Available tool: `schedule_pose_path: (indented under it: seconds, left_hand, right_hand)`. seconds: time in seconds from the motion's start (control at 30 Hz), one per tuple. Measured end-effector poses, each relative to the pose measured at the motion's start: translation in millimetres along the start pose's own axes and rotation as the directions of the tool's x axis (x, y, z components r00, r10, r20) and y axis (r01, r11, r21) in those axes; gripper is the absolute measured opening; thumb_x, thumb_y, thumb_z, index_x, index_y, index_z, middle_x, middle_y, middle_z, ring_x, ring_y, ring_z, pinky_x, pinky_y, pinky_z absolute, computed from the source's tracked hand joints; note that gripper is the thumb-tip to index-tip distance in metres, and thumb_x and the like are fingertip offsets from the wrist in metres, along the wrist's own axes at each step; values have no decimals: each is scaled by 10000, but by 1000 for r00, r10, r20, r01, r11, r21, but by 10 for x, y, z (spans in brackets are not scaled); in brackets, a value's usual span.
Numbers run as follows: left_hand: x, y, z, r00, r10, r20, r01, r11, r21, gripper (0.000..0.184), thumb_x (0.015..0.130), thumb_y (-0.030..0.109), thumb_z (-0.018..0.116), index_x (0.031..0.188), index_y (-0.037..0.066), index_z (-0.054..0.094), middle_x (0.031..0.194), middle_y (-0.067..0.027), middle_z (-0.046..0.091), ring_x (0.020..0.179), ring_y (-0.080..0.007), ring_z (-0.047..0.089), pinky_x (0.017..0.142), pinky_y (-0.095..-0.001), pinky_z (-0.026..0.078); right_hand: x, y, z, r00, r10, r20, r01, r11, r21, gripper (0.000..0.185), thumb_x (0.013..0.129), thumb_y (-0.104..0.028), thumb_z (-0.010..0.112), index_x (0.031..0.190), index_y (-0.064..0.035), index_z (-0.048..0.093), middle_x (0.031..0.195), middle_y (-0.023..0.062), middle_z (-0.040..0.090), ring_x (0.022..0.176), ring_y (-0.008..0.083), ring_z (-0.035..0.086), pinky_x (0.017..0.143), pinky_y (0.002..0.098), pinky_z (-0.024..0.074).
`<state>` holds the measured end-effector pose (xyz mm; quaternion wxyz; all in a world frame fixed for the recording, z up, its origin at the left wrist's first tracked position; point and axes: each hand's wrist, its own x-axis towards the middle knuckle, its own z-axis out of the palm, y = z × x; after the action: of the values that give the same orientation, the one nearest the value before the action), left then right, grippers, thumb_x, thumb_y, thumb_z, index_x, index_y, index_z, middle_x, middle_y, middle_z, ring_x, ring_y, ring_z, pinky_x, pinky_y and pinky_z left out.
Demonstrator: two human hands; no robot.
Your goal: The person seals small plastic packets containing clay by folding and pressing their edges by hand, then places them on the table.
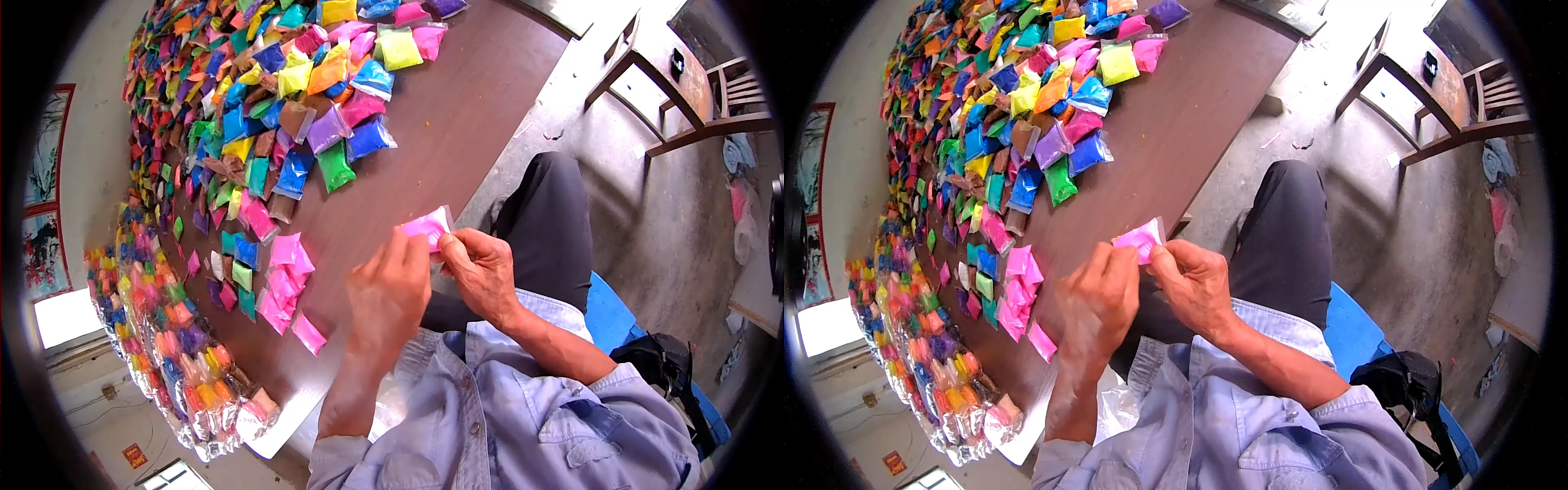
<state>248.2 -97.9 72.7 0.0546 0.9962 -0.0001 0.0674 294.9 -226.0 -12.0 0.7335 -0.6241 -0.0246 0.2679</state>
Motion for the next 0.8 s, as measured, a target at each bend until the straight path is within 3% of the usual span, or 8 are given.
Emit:
schedule_pose_path:
  seconds: [0.1, 0.2, 0.4, 0.47, 0.6, 0.7, 0.77, 0.8]
  left_hand:
    - [35, -12, -7, 999, -31, -41, 32, 999, 13, 166, 852, 93, 699, 865, 110, 534, 808, -40, 535, 710, -200, 671, 542, -350, 520]
    - [12, 45, -47, 999, 7, 39, -7, 1000, -12, 178, 847, 89, 704, 853, 108, 527, 811, -47, 535, 715, -205, 674, 543, -351, 519]
    - [22, -49, 34, 996, -63, -60, 64, 998, 27, 165, 862, 95, 692, 844, 108, 529, 807, -57, 539, 696, -214, 673, 542, -361, 514]
    - [-13, -4, 33, 996, -54, -69, 49, 996, -71, 150, 884, 90, 675, 845, 106, 531, 801, -58, 545, 686, -232, 668, 542, -370, 511]
    - [-16, -113, 92, 989, -119, -88, 110, 989, -98, 133, 900, 85, 665, 854, 106, 541, 801, -58, 554, 684, -245, 664, 544, -377, 509]
    - [4, -157, 75, 981, -149, -123, 148, 989, -19, 121, 914, 86, 668, 861, 107, 562, 800, -61, 567, 676, -250, 660, 545, -383, 507]
    - [-4, -123, 47, 961, -161, -223, 142, 985, -95, 108, 921, 90, 682, 869, 111, 590, 793, -62, 576, 666, -251, 658, 544, -381, 504]
    - [-16, -97, 38, 962, -162, -222, 144, 985, -95, 108, 921, 90, 682, 869, 111, 590, 793, -62, 576, 666, -251, 658, 544, -381, 504]
  right_hand:
    - [-2, -28, 10, 1000, 0, -8, 0, 1000, -2, 254, 1031, -170, 615, 924, 30, 729, 781, 30, 722, 647, 61, 610, 605, 227, 517]
    - [-6, -31, 12, 1000, -7, -14, 8, 1000, 9, 256, 1032, -169, 615, 917, 31, 728, 778, 30, 722, 644, 60, 608, 602, 228, 514]
    - [-1, 20, 14, 999, -30, -22, 30, 999, -24, 258, 1030, -164, 617, 903, 31, 725, 772, 29, 722, 641, 60, 606, 600, 228, 512]
    - [-16, 29, 25, 999, -38, -25, 38, 999, -31, 259, 1030, -165, 618, 899, 31, 726, 767, 28, 720, 641, 60, 606, 602, 228, 513]
    - [-60, 87, 25, 998, -50, -36, 47, 995, -87, 247, 1032, -170, 622, 927, 27, 728, 802, 28, 730, 662, 53, 607, 613, 227, 516]
    - [-119, 88, 34, 997, -59, -54, 54, 995, -79, 228, 1030, -169, 634, 947, 21, 730, 827, 24, 734, 678, 47, 606, 621, 225, 517]
    - [-138, 98, 46, 996, -48, -71, 44, 997, -57, 216, 1027, -166, 641, 957, 17, 731, 837, 21, 735, 686, 44, 605, 625, 224, 517]
    - [-129, 110, 70, 991, -66, -119, 64, 998, -18, 180, 999, -131, 666, 943, 27, 730, 755, -14, 668, 656, 27, 550, 584, 218, 462]
